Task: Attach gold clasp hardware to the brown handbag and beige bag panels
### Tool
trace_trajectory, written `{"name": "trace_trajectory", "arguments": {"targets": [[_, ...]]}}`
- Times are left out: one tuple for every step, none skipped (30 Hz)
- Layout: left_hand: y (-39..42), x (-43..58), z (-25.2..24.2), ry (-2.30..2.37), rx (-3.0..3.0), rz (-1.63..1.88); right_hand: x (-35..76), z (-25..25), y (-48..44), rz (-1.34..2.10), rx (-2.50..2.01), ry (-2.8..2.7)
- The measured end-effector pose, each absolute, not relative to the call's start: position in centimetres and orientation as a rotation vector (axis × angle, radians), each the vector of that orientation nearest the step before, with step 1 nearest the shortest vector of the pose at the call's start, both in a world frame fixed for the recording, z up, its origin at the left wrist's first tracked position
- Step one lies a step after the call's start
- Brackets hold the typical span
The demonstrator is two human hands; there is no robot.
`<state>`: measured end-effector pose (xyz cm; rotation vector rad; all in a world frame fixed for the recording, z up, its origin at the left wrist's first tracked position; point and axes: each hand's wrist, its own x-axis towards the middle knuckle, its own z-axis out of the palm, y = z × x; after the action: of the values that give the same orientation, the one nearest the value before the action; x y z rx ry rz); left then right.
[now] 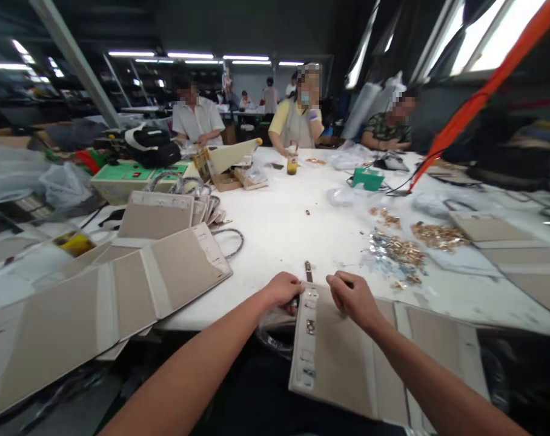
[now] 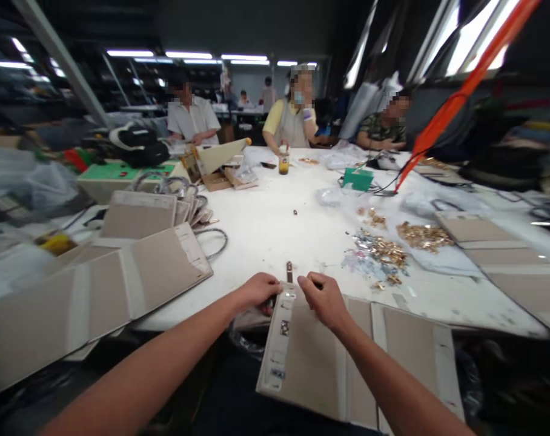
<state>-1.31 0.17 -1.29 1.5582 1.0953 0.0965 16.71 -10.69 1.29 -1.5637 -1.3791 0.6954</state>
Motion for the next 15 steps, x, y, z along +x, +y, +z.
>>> {"name": "trace_trajectory", "arguments": {"targets": [[0.0, -1.2, -0.8, 1.08, 1.609, 0.111, 17.7, 1.1, -11.7, 0.627, -1.642, -1.386], [-0.3, -1.1, -0.1, 1.054, 1.666, 0.128, 18.8, 0.9, -12.7, 0.553, -1.707, -1.403], [-0.6, -0.8, 0.7, 1.015, 1.721, 0.146, 19.9, 0.6, -13.7, 0.482, -1.758, -1.429], [-1.0, -0.3, 1.7, 0.962, 1.783, 0.169, 21.0, 0.2, -14.8, 0.429, -1.789, -1.463], [-1.6, 0.3, 2.8, 0.9, 1.867, 0.195, 22.1, 0.0, -15.8, 0.393, -1.804, -1.489], [-2.3, 1.0, 4.0, 0.835, 1.979, 0.227, 23.2, 0.0, -17.0, 0.374, -1.807, -1.498], [-3.2, 1.8, 5.2, 0.77, 2.114, 0.264, 24.3, 0.1, -18.2, 0.366, -1.801, -1.493], [-4.1, 2.6, 6.4, 0.711, 2.26, 0.302, 25.3, 0.5, -19.4, 0.362, -1.788, -1.478], [-5.1, 3.5, 7.4, 0.661, 2.397, 0.333, 26.3, 1.0, -20.7, 0.359, -1.773, -1.46], [-6.1, 4.3, 8.2, 0.624, 2.506, 0.353, 27.2, 1.8, -22.1, 0.362, -1.762, -1.442], [-7.0, 5.2, 8.8, 0.6, 2.571, 0.356, 28.1, 2.6, -23.4, 0.377, -1.755, -1.424], [-7.9, 5.9, 9.3, 0.581, 2.597, 0.36, 28.8, 3.5, -24.8, 0.402, -1.751, -1.407], [-8.5, 6.6, 9.6, 0.561, 2.597, 0.382, 29.6, 4.3, -26.2, 0.428, -1.751, -1.379], [-9.0, 7.2, 9.7, 0.543, 2.584, 0.444, 30.3, 5.2, -27.5, 0.451, -1.758, -1.336], [-9.3, 7.6, 9.7, 0.523, 2.572, 0.548, 31.2, 5.9, -28.8, 0.465, -1.774, -1.276]]}}
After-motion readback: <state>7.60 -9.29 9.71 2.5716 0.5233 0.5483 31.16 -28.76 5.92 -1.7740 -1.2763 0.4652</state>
